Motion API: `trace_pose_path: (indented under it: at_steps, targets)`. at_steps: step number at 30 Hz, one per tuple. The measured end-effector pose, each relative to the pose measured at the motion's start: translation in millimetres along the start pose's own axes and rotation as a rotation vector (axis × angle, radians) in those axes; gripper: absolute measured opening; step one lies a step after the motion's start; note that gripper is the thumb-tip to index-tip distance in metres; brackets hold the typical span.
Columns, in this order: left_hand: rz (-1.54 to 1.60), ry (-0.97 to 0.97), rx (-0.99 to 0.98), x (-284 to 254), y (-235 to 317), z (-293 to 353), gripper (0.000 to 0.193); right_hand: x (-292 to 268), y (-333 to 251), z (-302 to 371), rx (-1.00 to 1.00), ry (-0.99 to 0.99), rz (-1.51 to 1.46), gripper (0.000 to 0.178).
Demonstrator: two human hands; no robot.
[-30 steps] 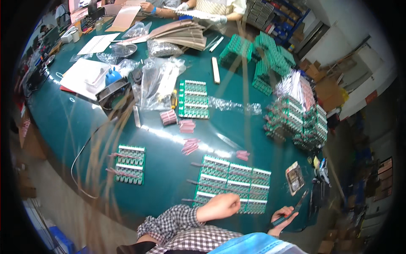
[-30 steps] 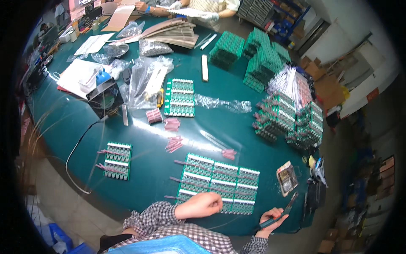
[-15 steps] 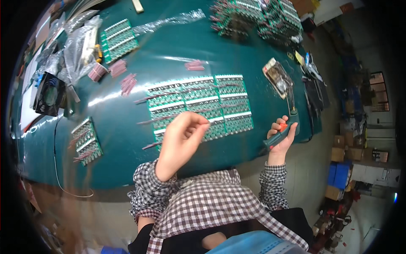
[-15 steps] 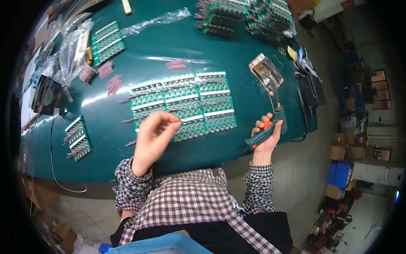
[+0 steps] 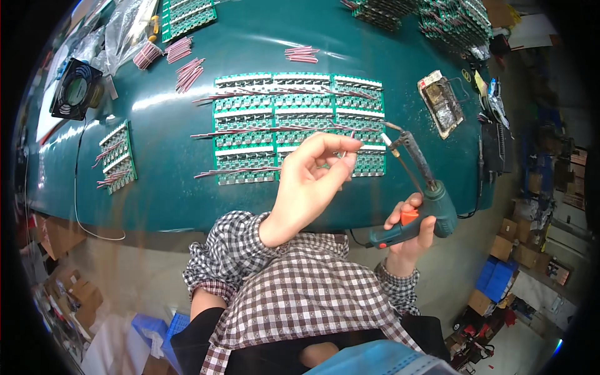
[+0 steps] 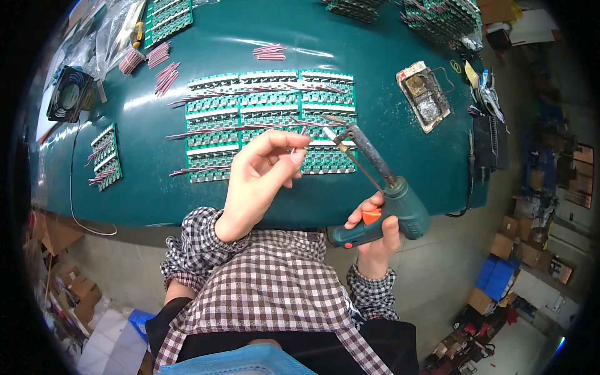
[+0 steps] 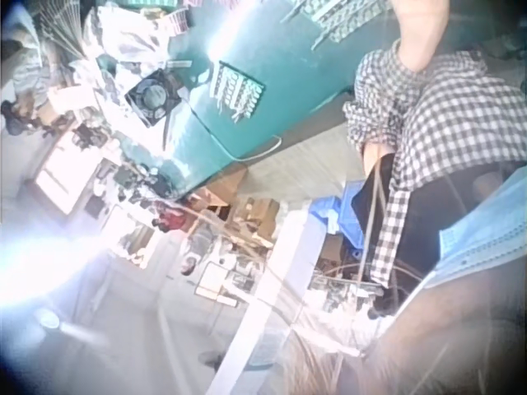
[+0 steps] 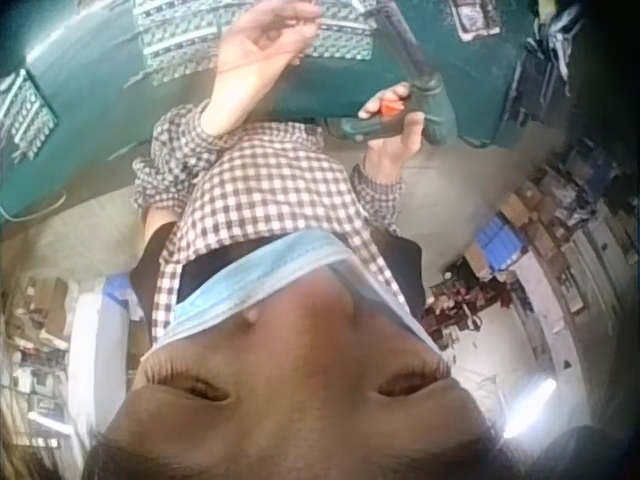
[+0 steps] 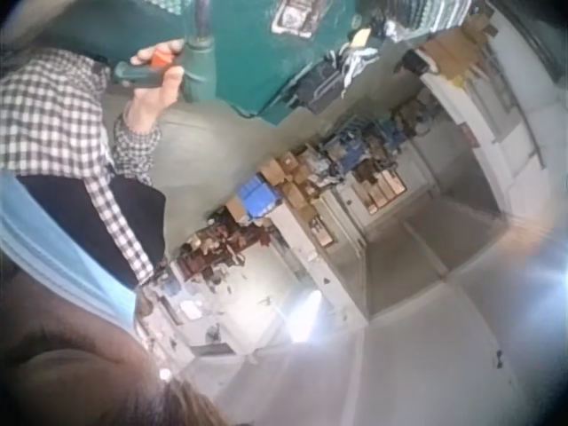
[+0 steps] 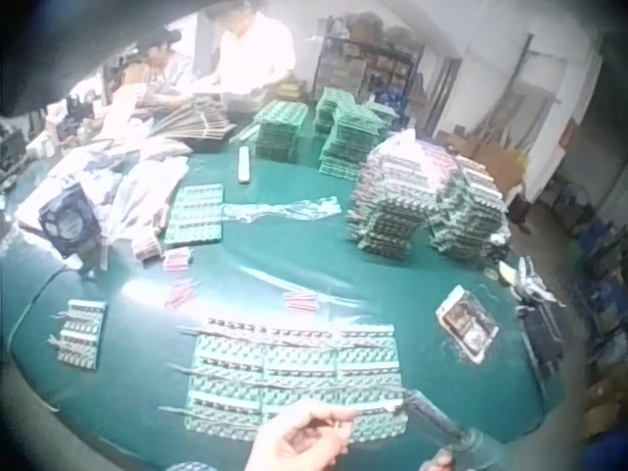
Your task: The person uses a soldering iron to attach red wires to green circuit boards arranged on a workbench. They repeatedly pick up wires, position them on the board, and apply heat to secure the connections. The person occasionally adjusts the boards and handles the soldering iron with both hands.
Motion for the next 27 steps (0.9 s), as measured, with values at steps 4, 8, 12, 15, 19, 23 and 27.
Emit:
trace_pose_path:
  at_steps: [4, 8, 12, 15, 19, 23, 27]
  targets:
    - [0.200, 0.029, -0.110, 6.4, -5.2, -0.8, 0.022, 0.1, 6.3, 15.1, 0.012, 0.048, 0.080, 0.051]
    - [0.333, 0.068, -0.169, 8.4, -14.0, 1.4, 0.019, -3.0, 12.7, 26.0, 0.034, 0.106, 0.093, 0.053]
    - [0.387, 0.073, -0.179, 7.9, -20.2, 3.2, 0.016, -1.0, 15.0, 30.5, 0.040, 0.133, 0.120, 0.054]
    - [0.429, 0.096, -0.184, 6.8, -22.6, 4.4, 0.016, 3.1, 15.1, 32.4, 0.032, 0.146, 0.145, 0.054]
    - [0.456, 0.113, -0.181, 7.9, -25.5, 5.9, 0.015, 5.3, 18.2, 37.4, 0.043, 0.186, 0.121, 0.053]
    - [0.383, 0.136, -0.099, 8.4, -27.1, 6.2, 0.014, 5.8, 22.3, 40.3, 0.066, 0.201, 0.118, 0.051]
    - [0.345, 0.142, -0.078, 8.7, -30.4, 4.7, 0.012, 6.5, 24.4, 41.9, 0.088, 0.226, 0.121, 0.050]
Point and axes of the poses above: each hand's wrist, its own z-axis away from the middle knuckle, its own x-axis out of the palm, y = z × x, the point moved 3 cm from there along -z, towards the middle knuckle, and after that the axes turned 15 degrees about z, right-handed, at the moved point
